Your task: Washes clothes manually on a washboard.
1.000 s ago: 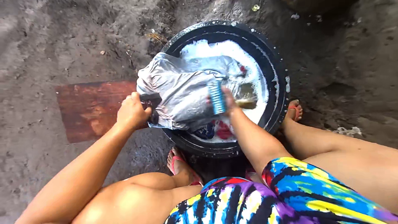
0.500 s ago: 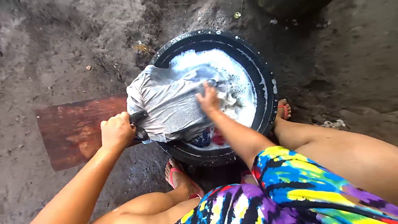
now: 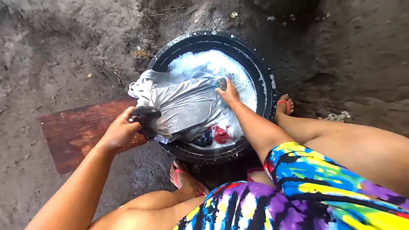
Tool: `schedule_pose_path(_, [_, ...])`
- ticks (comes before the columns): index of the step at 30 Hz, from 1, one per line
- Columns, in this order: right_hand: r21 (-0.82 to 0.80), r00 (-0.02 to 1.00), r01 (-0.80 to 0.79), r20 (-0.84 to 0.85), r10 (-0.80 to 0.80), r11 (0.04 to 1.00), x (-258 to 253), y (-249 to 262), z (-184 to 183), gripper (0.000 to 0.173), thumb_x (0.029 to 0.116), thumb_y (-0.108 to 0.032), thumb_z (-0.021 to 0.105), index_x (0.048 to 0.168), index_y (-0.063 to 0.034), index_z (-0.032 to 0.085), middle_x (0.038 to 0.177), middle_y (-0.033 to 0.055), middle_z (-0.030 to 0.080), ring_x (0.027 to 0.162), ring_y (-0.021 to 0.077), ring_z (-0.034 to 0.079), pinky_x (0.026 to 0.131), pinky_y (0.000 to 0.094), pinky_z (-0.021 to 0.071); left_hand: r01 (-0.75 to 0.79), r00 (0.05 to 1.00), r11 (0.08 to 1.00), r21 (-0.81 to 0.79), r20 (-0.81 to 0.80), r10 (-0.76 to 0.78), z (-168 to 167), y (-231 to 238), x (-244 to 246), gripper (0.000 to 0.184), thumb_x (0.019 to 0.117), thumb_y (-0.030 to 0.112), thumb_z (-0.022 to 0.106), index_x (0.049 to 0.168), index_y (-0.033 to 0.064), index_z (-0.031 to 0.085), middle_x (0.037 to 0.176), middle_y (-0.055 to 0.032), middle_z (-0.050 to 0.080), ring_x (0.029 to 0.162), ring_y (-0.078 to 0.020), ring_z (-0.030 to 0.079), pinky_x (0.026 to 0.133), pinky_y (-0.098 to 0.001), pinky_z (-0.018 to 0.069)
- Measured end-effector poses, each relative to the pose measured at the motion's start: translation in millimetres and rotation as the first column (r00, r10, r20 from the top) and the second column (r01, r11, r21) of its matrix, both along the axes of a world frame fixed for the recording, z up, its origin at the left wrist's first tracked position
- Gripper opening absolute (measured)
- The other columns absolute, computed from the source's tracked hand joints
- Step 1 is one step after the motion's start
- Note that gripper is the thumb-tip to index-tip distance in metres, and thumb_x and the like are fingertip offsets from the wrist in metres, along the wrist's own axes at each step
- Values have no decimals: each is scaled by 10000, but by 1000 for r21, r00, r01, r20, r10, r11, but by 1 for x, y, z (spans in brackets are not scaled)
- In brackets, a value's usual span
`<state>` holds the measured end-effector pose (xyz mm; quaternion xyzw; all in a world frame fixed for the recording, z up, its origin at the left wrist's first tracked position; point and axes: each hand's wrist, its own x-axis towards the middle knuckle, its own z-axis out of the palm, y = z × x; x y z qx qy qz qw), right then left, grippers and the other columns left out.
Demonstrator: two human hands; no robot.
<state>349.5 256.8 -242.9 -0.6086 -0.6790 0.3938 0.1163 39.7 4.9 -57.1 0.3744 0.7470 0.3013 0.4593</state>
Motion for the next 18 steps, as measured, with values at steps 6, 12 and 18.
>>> schedule_pose_path(6, [-302,990,-48,-138,6,952,18,-5,-11,725,962,-349,733,1559,-84,418,1482,259,525,1366,413,517,1127,627,404,-142,890,986,-82,425,163,-4,-7,26,266,990,255,496,1238,207,576,944,8,718,793,-100,701,658,-320,609])
schedule_pose_path(12, [-327,726,120,-615,-308,937,59,13,-7,618,1027,-339,604,1567,-139,379,1332,143,625,1119,237,662,936,446,577,-261,965,950,169,41,258,30,-21,-33,341,953,144,566,1289,201,573,1020,96,702,884,-5,688,780,-261,616])
schedule_pose_path(18, [-660,489,213,-566,-663,720,66,-30,-26,512,1060,-533,388,1379,-156,521,1110,60,670,943,178,660,797,402,573,-243,903,905,-350,-421,80,9,-38,-59,526,966,353,718,1138,-128,594,1001,-282,662,908,-399,655,823,-633,527])
